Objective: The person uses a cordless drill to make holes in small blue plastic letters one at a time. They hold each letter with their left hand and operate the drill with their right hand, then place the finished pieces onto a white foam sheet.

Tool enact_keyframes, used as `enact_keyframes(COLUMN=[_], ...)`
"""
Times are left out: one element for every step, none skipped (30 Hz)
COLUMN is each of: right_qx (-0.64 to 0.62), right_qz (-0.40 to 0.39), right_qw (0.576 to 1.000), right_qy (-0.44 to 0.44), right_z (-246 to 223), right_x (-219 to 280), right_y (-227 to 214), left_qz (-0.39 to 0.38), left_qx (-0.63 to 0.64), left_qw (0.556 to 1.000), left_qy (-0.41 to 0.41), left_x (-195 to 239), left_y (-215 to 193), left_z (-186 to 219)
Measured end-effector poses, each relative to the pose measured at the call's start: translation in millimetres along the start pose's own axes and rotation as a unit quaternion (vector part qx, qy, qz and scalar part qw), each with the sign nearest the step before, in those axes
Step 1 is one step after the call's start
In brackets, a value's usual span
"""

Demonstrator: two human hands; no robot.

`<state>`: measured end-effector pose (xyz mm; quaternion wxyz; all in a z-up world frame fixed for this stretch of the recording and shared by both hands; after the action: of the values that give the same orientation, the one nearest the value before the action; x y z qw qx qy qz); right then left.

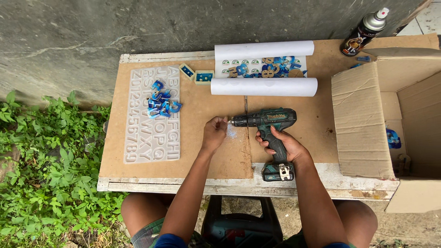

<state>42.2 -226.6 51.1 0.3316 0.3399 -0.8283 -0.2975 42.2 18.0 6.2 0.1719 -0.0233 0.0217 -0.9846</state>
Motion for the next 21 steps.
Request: enact_keyframes(right_qx=[-0.001, -0.002, -0.003, -0.004, -0.006, -0.007, -0.007, -0.008, -0.009, -0.009, -0.014, -0.021, -0.023, -0.022, -0.022, -0.023, -0.025, -0.027, -0.028, -0.030, -0.033], right_qz=[-0.001, 0.003, 0.006, 0.006, 0.007, 0.007, 0.006, 0.006, 0.006, 0.005, 0.007, 0.010, 0.010, 0.012, 0.015, 0.014, 0.019, 0.025, 0.026, 0.028, 0.031], right_qw=[1.000, 1.000, 1.000, 1.000, 1.000, 1.000, 1.000, 1.000, 1.000, 1.000, 1.000, 1.000, 1.000, 1.000, 1.000, 1.000, 0.999, 0.999, 0.999, 0.999, 0.999], right_qy=[-0.002, -0.004, -0.005, -0.007, -0.007, -0.008, -0.010, -0.010, -0.010, -0.012, -0.012, -0.009, -0.009, -0.007, -0.006, -0.005, -0.003, -0.001, 0.000, 0.003, 0.006], right_z=[-0.7, -0.6, -0.5, -1.0, -1.6, -3.0, -3.1, -2.5, -2.0, -2.1, -2.1, 0.2, 2.1, 2.4, 2.4, 2.6, 2.5, 2.5, 3.1, 3.9, 4.0], right_x=[0.4, 0.6, 0.6, 1.3, 1.8, 1.4, 1.2, 1.0, 0.5, -0.1, -1.3, -1.8, -0.5, -1.4, -2.7, -2.9, -3.6, -3.2, -3.7, -3.9, -4.5], right_y=[-0.7, -1.8, -2.7, -1.7, -0.8, 0.2, -0.1, -0.4, -0.8, -1.6, -3.1, -4.9, -5.9, -7.2, -8.5, -8.3, -8.9, -10.5, -10.7, -11.2, -11.7], left_qz=[-0.001, 0.008, 0.017, 0.016, 0.032, 0.047, 0.047, 0.048, 0.048, 0.048, -0.006, -0.060, -0.060, -0.052, -0.044, -0.043, -0.084, -0.125, -0.126, -0.166, -0.206], left_qx=[-0.001, -0.041, -0.080, -0.081, -0.134, -0.186, -0.188, -0.215, -0.242, -0.242, -0.259, -0.276, -0.277, -0.297, -0.317, -0.318, -0.294, -0.267, -0.268, -0.259, -0.250], left_qw=[1.000, 0.999, 0.997, 0.996, 0.989, 0.979, 0.978, 0.972, 0.965, 0.965, 0.962, 0.956, 0.956, 0.949, 0.941, 0.941, 0.944, 0.945, 0.945, 0.940, 0.934], left_qy=[0.001, 0.009, 0.017, 0.018, 0.045, 0.073, 0.075, 0.083, 0.091, 0.093, 0.086, 0.077, 0.076, 0.093, 0.109, 0.108, 0.125, 0.141, 0.140, 0.146, 0.151], left_x=[-2.9, -5.2, -7.5, -8.2, -9.1, -10.9, -14.4, -17.3, -20.5, -16.4, -13.2, -7.2, -5.5, -5.8, -6.6, -5.3, -4.2, -2.6, -2.9, -2.5, -2.6], left_y=[-6.4, -15.0, -23.7, -31.0, -40.2, -49.3, -53.6, -58.4, -63.2, -62.3, -56.5, -51.4, -48.0, -45.4, -42.8, -40.0, -32.7, -24.0, -21.2, -13.9, -6.5], left_z=[7.9, 16.1, 24.4, 33.5, 45.8, 58.7, 54.8, 51.5, 48.0, 69.3, 88.2, 105.0, 112.4, 122.6, 132.8, 142.6, 152.6, 162.3, 171.0, 179.6, 188.6])
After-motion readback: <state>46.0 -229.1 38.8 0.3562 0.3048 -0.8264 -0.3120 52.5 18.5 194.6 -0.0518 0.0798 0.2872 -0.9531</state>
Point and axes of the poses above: each hand's wrist, its own x-axis away from the middle knuckle, its own y-axis out of the palm, z = x × y, the point moved 5 cm from there along -x, towards the middle knuckle, and after that the axes turned 8 degrees about y, right-handed, at the moved point
